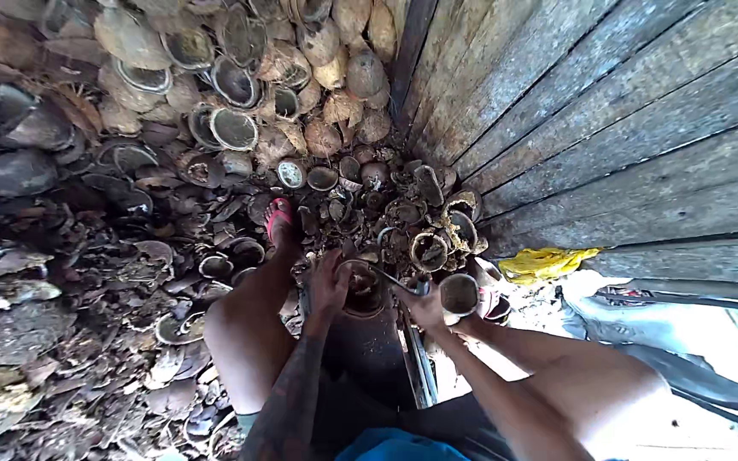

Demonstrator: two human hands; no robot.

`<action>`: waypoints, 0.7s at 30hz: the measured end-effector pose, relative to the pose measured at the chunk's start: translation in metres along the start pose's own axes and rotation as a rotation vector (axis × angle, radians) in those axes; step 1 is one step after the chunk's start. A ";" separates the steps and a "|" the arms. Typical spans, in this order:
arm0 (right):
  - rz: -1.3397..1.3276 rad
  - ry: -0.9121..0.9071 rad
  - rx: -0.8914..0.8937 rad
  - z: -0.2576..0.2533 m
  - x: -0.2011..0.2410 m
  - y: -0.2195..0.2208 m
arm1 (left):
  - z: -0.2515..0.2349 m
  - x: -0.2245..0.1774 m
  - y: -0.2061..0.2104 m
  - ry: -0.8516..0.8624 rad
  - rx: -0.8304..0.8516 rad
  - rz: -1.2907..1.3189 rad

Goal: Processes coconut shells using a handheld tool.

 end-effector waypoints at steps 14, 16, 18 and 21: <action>-0.210 0.021 -0.146 -0.007 -0.020 -0.002 | 0.024 -0.015 0.008 0.039 -0.174 0.135; -0.266 0.253 -0.173 0.031 -0.004 0.002 | 0.023 -0.023 -0.005 -0.138 -0.121 0.242; -0.425 0.522 -0.230 0.075 0.011 0.011 | 0.028 -0.029 -0.009 -0.147 -0.059 0.303; -0.539 0.703 -0.351 0.100 0.014 0.025 | 0.034 -0.032 0.011 0.083 0.011 0.041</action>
Point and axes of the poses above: each hand's wrist, its own z-axis away from the middle knuckle, its own y-axis out of the palm, x = y × z, the point moved 9 cm from there along -z, towards the middle knuckle, and after that the axes turned 2 degrees about -y, right-handed, at the moved point
